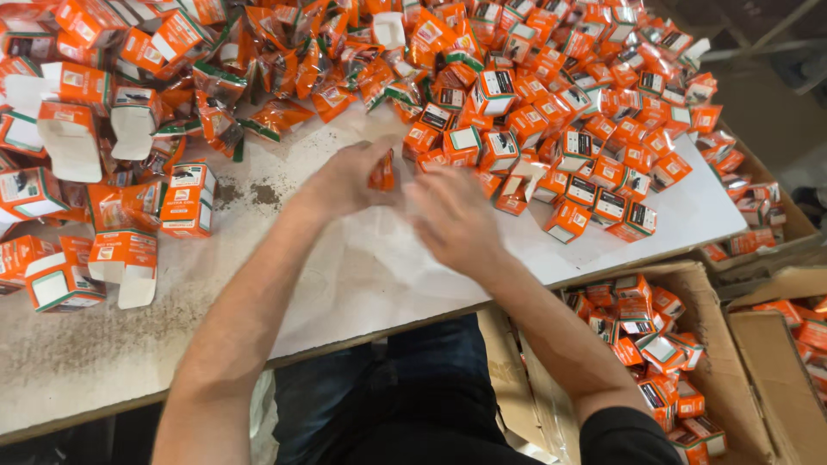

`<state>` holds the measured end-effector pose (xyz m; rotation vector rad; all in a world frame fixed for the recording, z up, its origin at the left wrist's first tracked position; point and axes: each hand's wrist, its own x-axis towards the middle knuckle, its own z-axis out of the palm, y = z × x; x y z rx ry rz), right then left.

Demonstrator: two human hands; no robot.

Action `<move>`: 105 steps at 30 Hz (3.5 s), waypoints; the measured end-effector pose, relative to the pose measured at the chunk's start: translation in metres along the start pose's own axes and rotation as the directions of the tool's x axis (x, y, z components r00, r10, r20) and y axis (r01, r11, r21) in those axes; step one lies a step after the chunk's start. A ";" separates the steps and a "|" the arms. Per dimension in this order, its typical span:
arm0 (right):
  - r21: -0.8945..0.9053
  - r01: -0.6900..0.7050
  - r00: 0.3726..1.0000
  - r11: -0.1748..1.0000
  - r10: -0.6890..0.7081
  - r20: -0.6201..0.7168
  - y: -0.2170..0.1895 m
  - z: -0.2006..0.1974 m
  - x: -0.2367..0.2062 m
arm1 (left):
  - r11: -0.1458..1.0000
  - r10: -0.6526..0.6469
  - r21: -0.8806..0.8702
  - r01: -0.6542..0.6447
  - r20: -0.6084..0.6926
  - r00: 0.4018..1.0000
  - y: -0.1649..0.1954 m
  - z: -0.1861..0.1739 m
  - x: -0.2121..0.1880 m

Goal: The person picks up small plastic-wrapped items from a large pile on the table, inserts each item into a small orange cardboard box, folds the box flaps closed, and tosses the packed box onto the pile of finished boxes. They repeat this packing cycle continuously, occasionally reaching into cardboard bins below the table.

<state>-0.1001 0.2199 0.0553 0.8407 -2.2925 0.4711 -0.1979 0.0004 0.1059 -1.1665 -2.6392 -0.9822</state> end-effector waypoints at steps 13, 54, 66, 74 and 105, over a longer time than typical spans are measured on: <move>0.111 -0.096 0.990 0.989 0.083 0.110 -0.002 0.077 0.026 | 0.834 0.094 0.522 0.178 -0.453 0.887 -0.024 -0.027 0.148; 0.296 0.002 0.996 0.955 -0.027 0.079 -0.109 -0.004 -0.030 | 0.920 -0.383 -0.253 0.298 -0.429 0.818 0.076 0.043 -0.194; 0.282 0.159 0.979 0.946 -0.188 0.079 -0.130 -0.013 0.014 | 0.910 -0.404 -0.271 0.315 -0.394 0.826 0.067 0.042 -0.201; 0.316 0.144 0.959 0.938 -0.211 0.187 -0.111 -0.001 0.028 | 0.980 -0.196 -0.086 0.177 -0.526 0.828 0.070 0.041 -0.202; 0.456 -0.110 0.980 0.883 0.019 0.199 -0.114 0.026 -0.005 | 0.995 -0.078 -0.095 0.031 -0.539 0.839 0.060 0.048 -0.207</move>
